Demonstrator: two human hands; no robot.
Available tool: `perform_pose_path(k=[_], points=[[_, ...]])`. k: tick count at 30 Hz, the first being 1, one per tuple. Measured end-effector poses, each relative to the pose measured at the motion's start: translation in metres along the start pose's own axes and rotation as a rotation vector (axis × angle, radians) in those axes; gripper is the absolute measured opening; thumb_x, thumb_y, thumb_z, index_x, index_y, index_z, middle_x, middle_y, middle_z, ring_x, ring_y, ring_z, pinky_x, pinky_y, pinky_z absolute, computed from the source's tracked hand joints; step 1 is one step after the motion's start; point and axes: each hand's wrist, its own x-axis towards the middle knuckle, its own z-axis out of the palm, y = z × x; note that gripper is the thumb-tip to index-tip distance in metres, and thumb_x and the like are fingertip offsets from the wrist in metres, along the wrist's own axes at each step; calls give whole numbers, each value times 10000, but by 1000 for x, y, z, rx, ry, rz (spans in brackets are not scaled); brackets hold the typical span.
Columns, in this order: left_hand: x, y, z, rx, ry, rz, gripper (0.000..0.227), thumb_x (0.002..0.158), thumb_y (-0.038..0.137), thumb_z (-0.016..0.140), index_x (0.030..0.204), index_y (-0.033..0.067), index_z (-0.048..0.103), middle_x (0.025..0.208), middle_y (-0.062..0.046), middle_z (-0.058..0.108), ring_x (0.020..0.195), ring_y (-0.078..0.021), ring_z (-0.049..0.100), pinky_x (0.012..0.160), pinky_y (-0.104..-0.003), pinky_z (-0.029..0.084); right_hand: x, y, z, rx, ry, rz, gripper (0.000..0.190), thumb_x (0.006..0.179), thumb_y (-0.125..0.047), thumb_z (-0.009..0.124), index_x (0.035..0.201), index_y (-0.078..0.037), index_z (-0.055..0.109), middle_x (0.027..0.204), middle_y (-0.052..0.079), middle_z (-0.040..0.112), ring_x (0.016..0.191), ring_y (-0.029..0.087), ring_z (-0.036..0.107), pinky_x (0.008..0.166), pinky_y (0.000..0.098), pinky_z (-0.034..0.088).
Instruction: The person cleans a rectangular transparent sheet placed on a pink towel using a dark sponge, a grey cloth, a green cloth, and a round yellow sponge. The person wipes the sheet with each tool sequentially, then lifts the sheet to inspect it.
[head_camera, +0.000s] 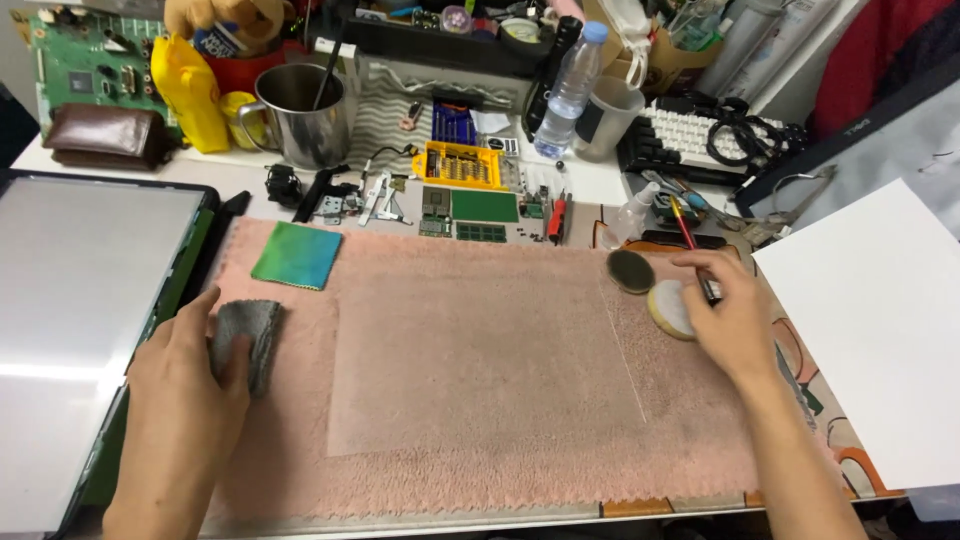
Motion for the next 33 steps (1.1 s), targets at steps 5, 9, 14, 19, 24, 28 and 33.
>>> perform_pose_path(k=[5,9,14,19,24,28,33], points=[[8,23,-25,-209,-52,-261,837,880,205,883,1674,143,623,1399,-125,797,1031,-306,772,1021,-464,576,-19,-20,6,90,60,-212,256,1084,60,641,1276,14,804,1363,160,806,1331,313,733,1248,435,522],[12,16,-27,-519,-169,-439,1030,785,342,976,1719,192,568,1121,-116,802,1028,-179,747,881,-366,609,-38,-86,26,97,62,-241,208,1082,81,702,1240,37,830,1331,164,812,1351,319,725,1288,438,517],[9,63,-63,-861,-212,-563,408,960,203,824,1342,74,888,1215,-58,908,1048,-170,803,892,-328,640,-59,-193,60,446,-253,-61,512,929,-192,858,1428,-118,764,1458,52,807,1284,196,743,1223,370,551],[0,91,-47,-1360,-331,-527,240,998,-25,771,1235,-57,766,1274,-229,823,1188,-346,836,1113,-423,729,-63,-266,97,968,-648,294,1332,642,-605,896,1768,-95,399,1633,139,698,1452,286,760,1279,478,608],[-17,92,0,-1504,-279,-468,308,936,98,897,1124,55,658,1074,-175,808,932,-249,830,912,-356,741,-56,-292,125,1445,-545,692,755,802,-27,772,1528,104,613,1481,303,745,1359,413,690,1212,517,558],[-16,81,1,-1255,-263,-320,346,945,218,892,1205,68,720,1115,-120,874,949,-185,879,924,-273,731,-40,-277,145,1369,-437,643,402,906,10,816,1303,64,780,1338,233,823,1342,350,746,1232,444,592],[-3,38,-29,-522,-213,24,326,850,127,967,1147,103,836,1038,-123,873,1052,-336,862,899,-426,708,2,-276,144,571,-185,-177,276,925,-61,970,975,-34,700,1344,151,876,1283,349,819,1053,459,609]])
